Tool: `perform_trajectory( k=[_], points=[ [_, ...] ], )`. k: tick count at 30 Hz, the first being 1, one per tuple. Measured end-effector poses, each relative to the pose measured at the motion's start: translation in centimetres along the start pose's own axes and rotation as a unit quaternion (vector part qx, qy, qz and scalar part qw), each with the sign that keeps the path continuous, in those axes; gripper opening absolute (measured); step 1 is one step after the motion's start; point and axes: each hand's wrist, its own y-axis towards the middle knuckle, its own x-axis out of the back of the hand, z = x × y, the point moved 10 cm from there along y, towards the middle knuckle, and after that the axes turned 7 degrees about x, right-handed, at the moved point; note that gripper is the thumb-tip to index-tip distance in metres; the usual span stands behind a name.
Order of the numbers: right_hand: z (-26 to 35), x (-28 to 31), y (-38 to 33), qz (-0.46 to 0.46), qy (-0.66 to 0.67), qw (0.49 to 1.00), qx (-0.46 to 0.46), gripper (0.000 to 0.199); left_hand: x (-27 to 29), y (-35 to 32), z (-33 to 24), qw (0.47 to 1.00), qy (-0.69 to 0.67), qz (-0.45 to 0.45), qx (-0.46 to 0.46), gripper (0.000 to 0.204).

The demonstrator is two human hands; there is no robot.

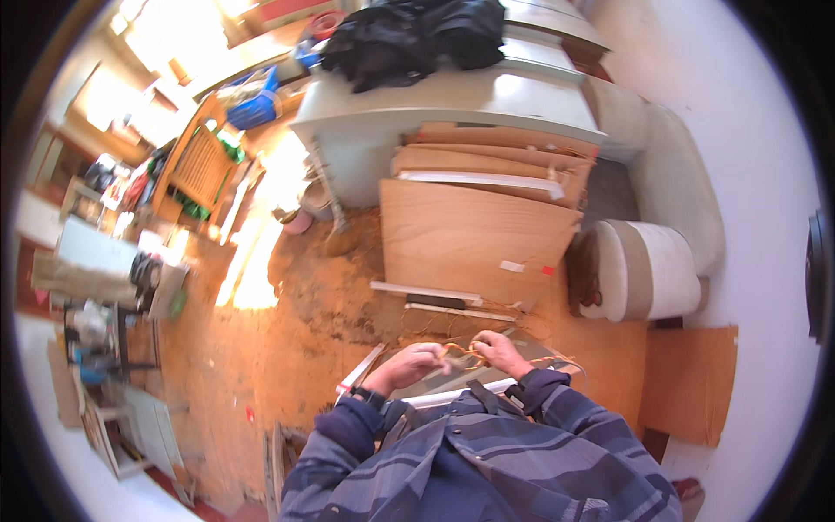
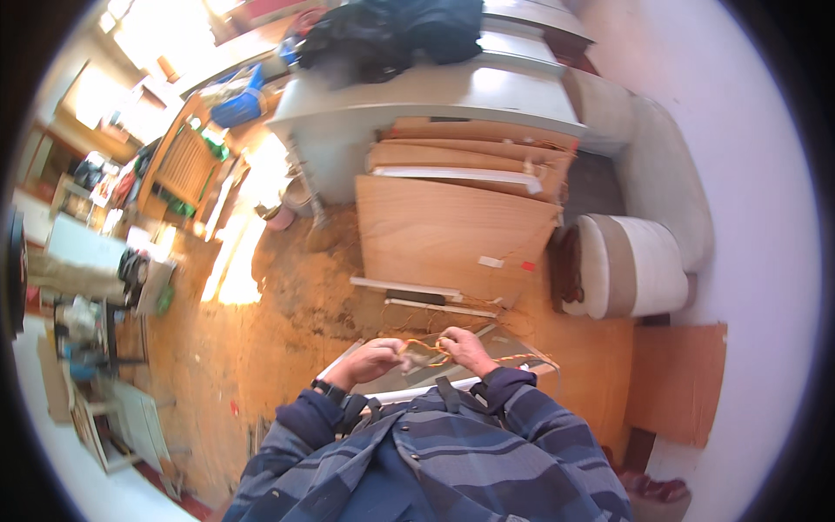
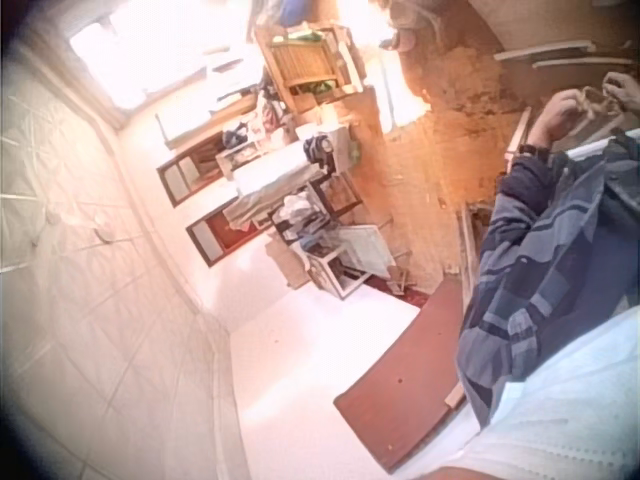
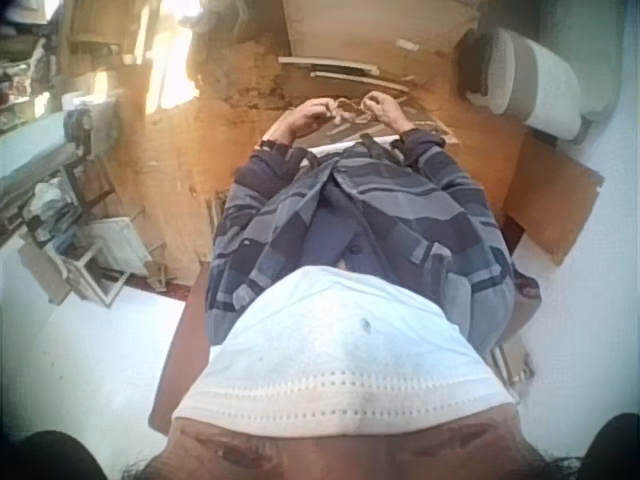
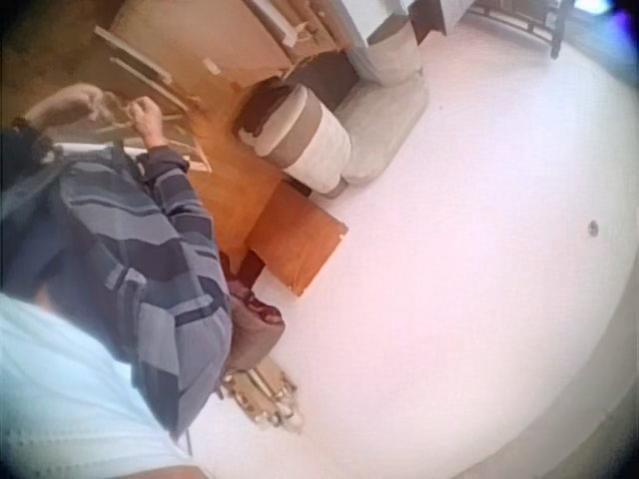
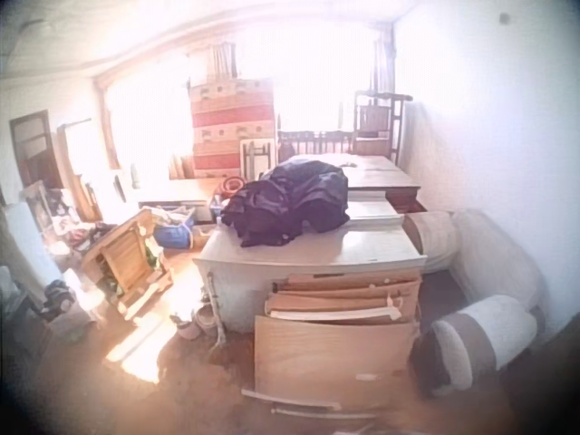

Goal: The person ties a yellow string around a rectangular frame, then places it on a stack of similar frames. They pick up another frame, tie a string around it, and place it on the stack. The person repeats this process with additional frames.

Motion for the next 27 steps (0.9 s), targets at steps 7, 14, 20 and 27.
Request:
perform_trajectory(
  k=[7, 14, 20, 27],
  points=[
    [8.4, -6.1, -0.9, 0.059, -0.279, 0.907, 0.311, 0.023, 2.4, -0.8, 0.8, 0.977, 0.133, -0.126, 0.11, 0.038],
    [11.7, -2.6, -1.5, -0.041, -0.294, 0.895, 0.333, 0.013, 2.2, -1.0, -1.4, 0.99, 0.075, -0.116, 0.041, 0.042],
    [18.0, -2.9, -2.1, 0.016, -0.264, 0.893, 0.364, 0.014, -0.2, -0.4, -1.1, 0.99, 0.062, -0.075, 0.101, 0.06],
    [19.6, -4.2, -3.2, 0.065, -0.104, 0.965, 0.233, 0.012, -2.2, -3.6, -5.4, 0.968, 0.229, -0.103, 0.025, 0.046]
  ],
)
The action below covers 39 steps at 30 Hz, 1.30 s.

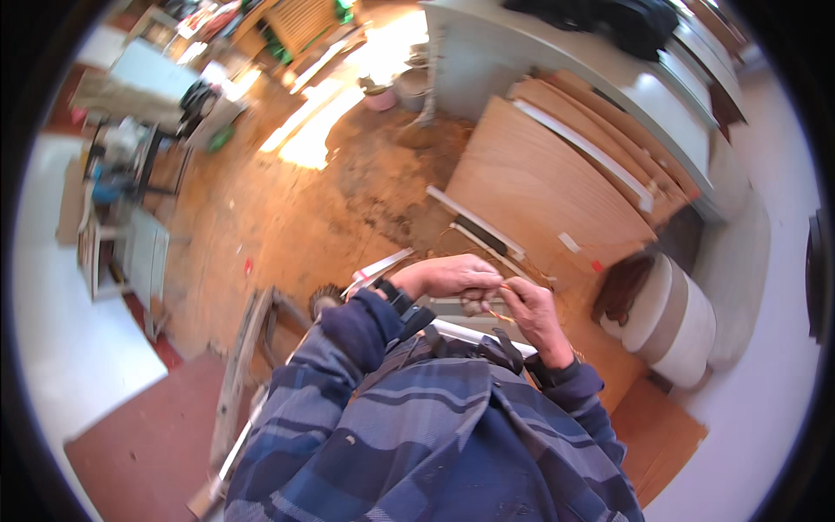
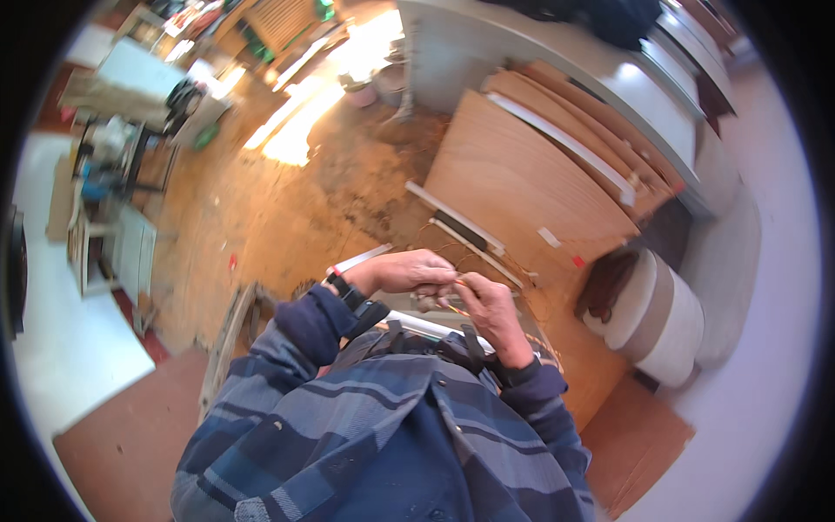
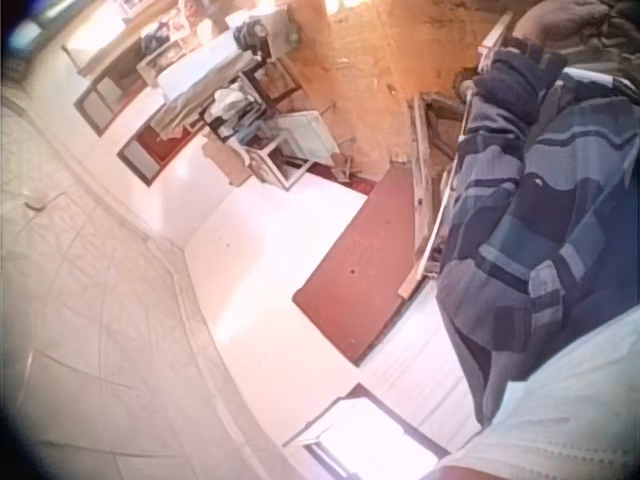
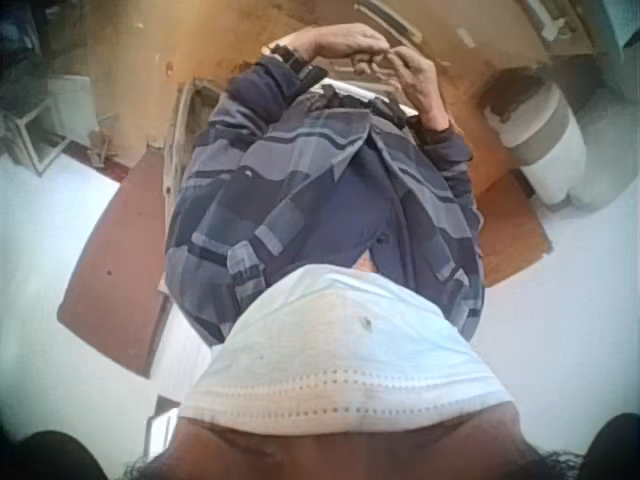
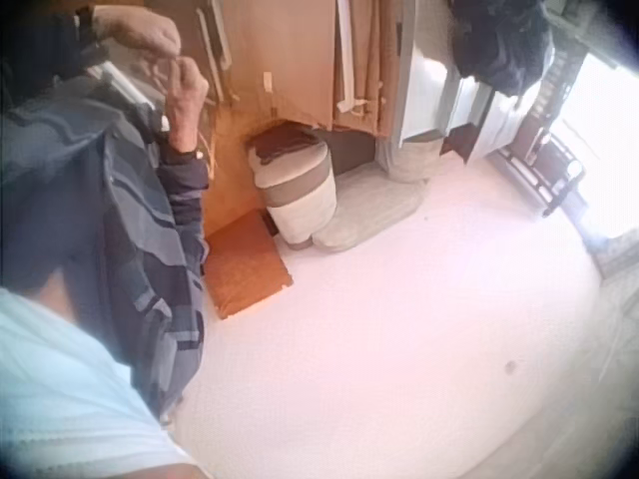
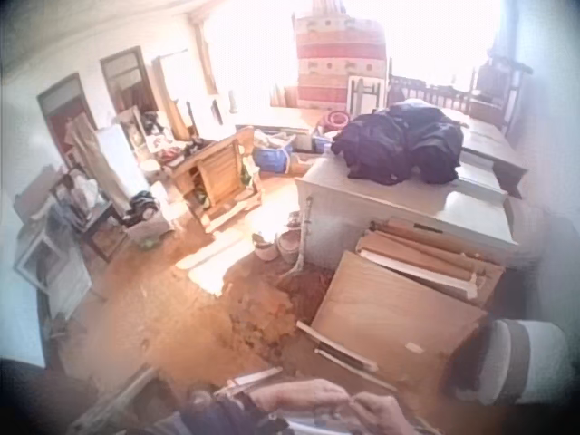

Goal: The person ties a yellow string around a rectangular frame, then places it on a stack of similar frames. They pick up another frame, tie a string around it, and place it on the stack. The person repeats this process with additional frames.

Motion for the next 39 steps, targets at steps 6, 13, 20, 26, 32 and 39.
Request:
perform_trajectory(
  k=[6, 13, 20, 26, 32, 39],
  points=[
    [-5.3, -1.5, -1.3, 0.079, 0.088, 0.988, -0.095, 0.009, 0.6, -3.7, -5.5, 0.972, -0.078, -0.074, -0.21, 0.045],
    [-10.5, -0.2, -3.5, 0.047, 0.065, 0.988, -0.135, 0.032, 1.2, -3.7, -2.2, 0.964, -0.156, -0.057, -0.209, 0.043],
    [-9.5, 1.5, -1.0, 0.114, -0.335, 0.929, -0.11, 0.043, 3.0, -1.8, 6.8, 0.994, 0.024, -0.109, -0.014, 0.059],
    [-6.5, -3.0, -0.2, 0.178, -0.347, 0.921, -0.015, 0.04, -1.1, 2.9, 5.3, 0.952, 0.263, -0.141, -0.064, 0.047],
    [-7.0, -0.9, -0.8, 0.071, -0.241, 0.968, -0.008, 0.03, 0.8, 3.4, 5.6, 0.946, 0.192, -0.211, -0.152, 0.033],
    [-14.9, -1.0, -4.1, -0.001, 0.087, 0.97, -0.226, 0.035, 1.9, 3.9, 7.6, 0.975, 0.063, -0.204, 0.058, 0.032]
  ],
)
